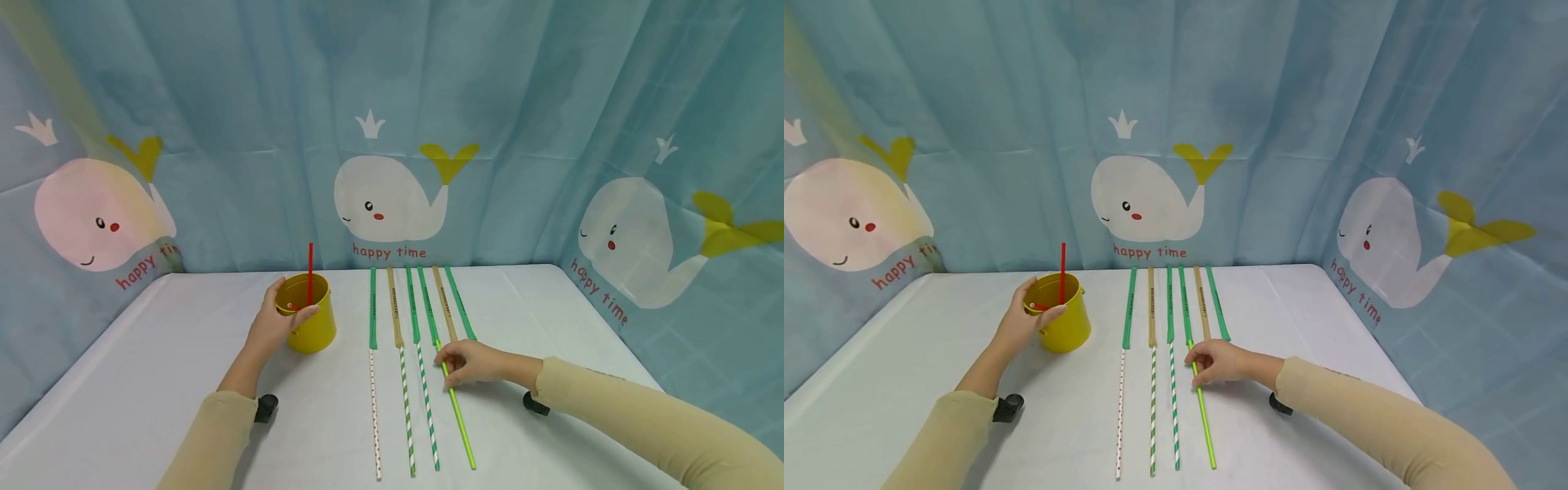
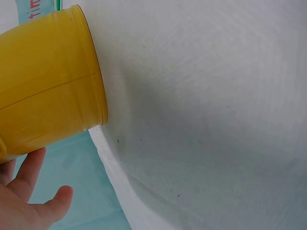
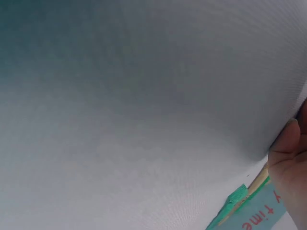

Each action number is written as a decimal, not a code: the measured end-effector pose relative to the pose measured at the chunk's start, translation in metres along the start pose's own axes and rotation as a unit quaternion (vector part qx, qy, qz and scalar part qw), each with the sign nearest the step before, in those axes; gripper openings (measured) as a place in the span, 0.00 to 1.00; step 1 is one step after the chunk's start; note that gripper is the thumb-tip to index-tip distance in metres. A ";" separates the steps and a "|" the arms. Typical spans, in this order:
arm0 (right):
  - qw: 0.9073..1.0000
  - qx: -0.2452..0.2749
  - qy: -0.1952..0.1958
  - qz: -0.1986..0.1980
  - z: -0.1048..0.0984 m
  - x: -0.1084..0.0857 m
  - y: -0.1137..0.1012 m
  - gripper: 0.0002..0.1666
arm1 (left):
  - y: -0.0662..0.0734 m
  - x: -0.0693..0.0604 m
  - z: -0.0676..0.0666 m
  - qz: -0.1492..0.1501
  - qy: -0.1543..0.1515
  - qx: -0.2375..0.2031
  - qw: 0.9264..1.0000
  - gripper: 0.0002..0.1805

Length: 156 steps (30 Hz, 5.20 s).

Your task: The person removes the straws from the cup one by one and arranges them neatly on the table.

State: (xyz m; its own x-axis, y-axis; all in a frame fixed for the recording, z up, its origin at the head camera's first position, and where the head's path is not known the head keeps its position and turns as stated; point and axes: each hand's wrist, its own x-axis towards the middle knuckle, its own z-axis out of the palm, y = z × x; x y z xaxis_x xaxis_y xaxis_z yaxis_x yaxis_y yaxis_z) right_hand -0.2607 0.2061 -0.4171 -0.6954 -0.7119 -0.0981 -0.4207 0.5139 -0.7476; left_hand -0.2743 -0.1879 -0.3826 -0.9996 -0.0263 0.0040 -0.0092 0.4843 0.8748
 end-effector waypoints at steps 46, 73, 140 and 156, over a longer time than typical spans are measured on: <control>0.996 -0.063 -0.030 0.058 -0.011 0.001 -0.016 0.55 | -0.003 0.001 -0.001 0.003 0.000 0.002 1.000 0.61; 0.987 0.099 0.123 0.021 -0.010 0.156 -0.106 0.39 | -0.004 0.002 0.002 0.003 0.017 0.019 1.000 0.62; 0.832 0.360 0.403 -0.129 -0.029 0.141 -0.140 0.24 | -0.006 0.000 0.000 0.000 0.027 0.053 0.998 0.65; 0.866 0.270 0.403 -0.124 -0.051 0.082 -0.114 0.29 | -0.004 0.000 -0.002 0.000 0.018 0.053 0.998 0.66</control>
State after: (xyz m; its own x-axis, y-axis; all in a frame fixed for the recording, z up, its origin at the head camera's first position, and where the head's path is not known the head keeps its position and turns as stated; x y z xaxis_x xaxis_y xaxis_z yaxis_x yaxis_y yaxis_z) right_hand -0.2991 0.1138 -0.3059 -0.8948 -0.0907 0.4371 -0.4332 -0.0604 -0.8993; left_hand -0.2745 -0.1922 -0.3852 -0.9981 -0.0569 0.0233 -0.0137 0.5747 0.8182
